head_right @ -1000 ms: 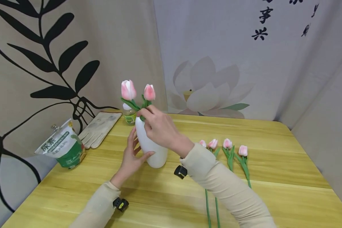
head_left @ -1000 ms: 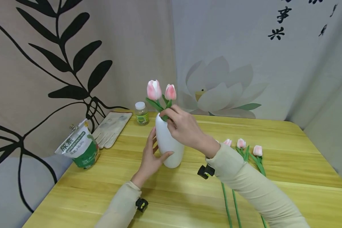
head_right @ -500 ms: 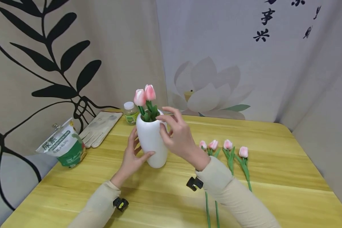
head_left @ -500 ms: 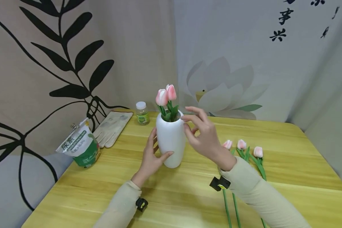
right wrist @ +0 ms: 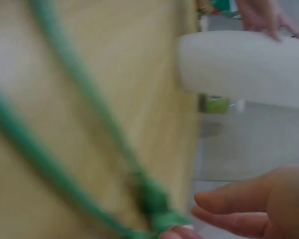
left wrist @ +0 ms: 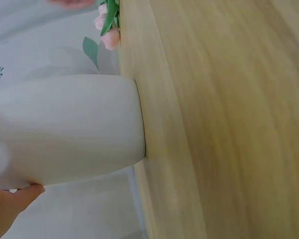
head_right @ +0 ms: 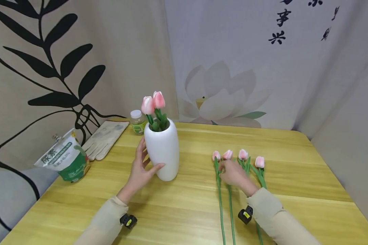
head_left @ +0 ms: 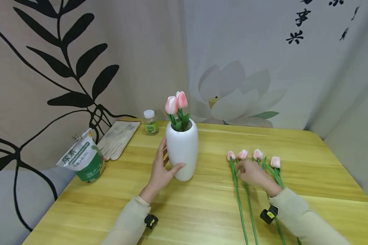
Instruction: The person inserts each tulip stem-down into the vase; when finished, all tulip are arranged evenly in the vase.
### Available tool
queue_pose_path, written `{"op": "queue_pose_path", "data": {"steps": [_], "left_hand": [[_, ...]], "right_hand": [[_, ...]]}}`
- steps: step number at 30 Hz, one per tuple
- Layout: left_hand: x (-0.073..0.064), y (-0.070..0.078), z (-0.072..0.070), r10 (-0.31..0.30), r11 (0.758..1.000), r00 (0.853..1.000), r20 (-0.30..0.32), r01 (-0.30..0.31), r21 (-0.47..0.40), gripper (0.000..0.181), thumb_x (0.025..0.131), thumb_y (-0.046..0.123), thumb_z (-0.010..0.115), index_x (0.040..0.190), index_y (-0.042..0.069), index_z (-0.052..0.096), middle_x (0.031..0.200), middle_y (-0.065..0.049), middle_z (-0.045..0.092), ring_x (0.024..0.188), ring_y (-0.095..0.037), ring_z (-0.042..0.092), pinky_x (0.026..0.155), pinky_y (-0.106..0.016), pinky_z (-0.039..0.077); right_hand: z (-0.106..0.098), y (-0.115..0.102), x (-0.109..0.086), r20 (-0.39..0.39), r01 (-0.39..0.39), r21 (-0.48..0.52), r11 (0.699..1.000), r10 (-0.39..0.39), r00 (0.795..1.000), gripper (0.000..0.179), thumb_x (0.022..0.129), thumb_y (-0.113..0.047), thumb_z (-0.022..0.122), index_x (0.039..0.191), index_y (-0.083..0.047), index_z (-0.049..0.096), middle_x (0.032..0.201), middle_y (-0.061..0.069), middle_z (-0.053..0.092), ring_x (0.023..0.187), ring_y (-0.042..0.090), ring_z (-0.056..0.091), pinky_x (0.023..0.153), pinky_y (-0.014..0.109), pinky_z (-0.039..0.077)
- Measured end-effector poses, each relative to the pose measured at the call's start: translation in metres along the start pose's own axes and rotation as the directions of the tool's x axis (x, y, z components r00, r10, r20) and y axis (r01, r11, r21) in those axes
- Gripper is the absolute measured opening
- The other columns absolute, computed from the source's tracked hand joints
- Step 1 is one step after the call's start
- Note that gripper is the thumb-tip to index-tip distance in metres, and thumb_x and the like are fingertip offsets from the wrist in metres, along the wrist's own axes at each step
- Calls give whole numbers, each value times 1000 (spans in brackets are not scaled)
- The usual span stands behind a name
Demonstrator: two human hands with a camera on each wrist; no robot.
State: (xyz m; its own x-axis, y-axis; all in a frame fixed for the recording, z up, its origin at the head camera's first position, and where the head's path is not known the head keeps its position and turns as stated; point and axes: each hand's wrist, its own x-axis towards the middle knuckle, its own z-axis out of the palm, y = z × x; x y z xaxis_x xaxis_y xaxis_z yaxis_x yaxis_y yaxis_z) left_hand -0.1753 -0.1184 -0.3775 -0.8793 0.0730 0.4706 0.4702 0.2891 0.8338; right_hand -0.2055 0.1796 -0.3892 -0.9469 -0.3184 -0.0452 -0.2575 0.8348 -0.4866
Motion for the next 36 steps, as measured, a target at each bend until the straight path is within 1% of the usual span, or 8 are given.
{"op": "queue_pose_path", "data": {"steps": [8,12,21,28,30,32,34,36], "left_hand": [[1,3,3,14,1000,1000,14,-14,-13,93,72,2,71,142,9,10,144,-17,19,124,-44,33,96,-55,36],[1,2,4,3,1000,1000,14,-3,-9,94,72,2,71,142,11,10,145,-16,20,125,-42,33,97,-53,36],[0,-1,4,6,1000,1000,7,-6,-9,95,71,3,72,142,12,10,144,-16,21,124,-42,35,96,-53,37],[-1,-2,2,-1,1000,1000,1,1,-5,94,71,3,72,142,12,10,144,-16,21,124,-43,34,96,-54,37],[-2,-2,1,5,1000,1000,-8,-5,1,94,71,2,72,142,10,11,143,-17,22,124,-44,34,95,-55,37],[-2,-1,0,12,1000,1000,-12,-12,9,94,70,1,72,142,9,11,143,-18,22,123,-45,35,94,-55,37],[-2,-1,0,23,1000,1000,-12,-23,17,94,70,1,72,142,8,11,142,-19,23,122,-45,35,94,-55,38],[-1,-1,0,33,999,999,-12,-33,20,94,70,1,72,141,6,11,142,-20,23,122,-45,36,93,-55,38]], "right_hand": [[36,9,-4,-85,-25,-5,1000,24,996,30,74,-3,65,102,3,59,57,3,48,45,10,36,41,19,28],[42,3,0,-112,0,-52,999,-6,994,33,70,0,66,103,2,60,69,7,57,59,15,43,50,23,34],[44,5,8,-30,-44,176,983,50,998,34,74,3,59,108,6,57,57,4,51,39,8,48,38,18,42],[27,-9,6,-185,61,283,957,-8,983,39,79,-2,62,116,1,53,93,13,56,57,12,55,44,22,46],[15,-20,4,-270,120,276,954,-43,962,39,80,-5,63,117,-2,52,96,13,55,62,14,56,46,21,47],[1,-32,3,-394,208,243,948,-99,914,39,80,-5,63,117,-2,51,94,13,55,65,16,57,47,18,48],[-18,-47,2,-539,294,190,937,-151,829,39,80,-3,63,116,0,50,93,14,55,67,15,58,49,13,48],[-40,-62,2,-682,375,134,917,-189,706,38,79,0,62,115,4,49,92,15,55,70,10,56,52,9,47]]}}
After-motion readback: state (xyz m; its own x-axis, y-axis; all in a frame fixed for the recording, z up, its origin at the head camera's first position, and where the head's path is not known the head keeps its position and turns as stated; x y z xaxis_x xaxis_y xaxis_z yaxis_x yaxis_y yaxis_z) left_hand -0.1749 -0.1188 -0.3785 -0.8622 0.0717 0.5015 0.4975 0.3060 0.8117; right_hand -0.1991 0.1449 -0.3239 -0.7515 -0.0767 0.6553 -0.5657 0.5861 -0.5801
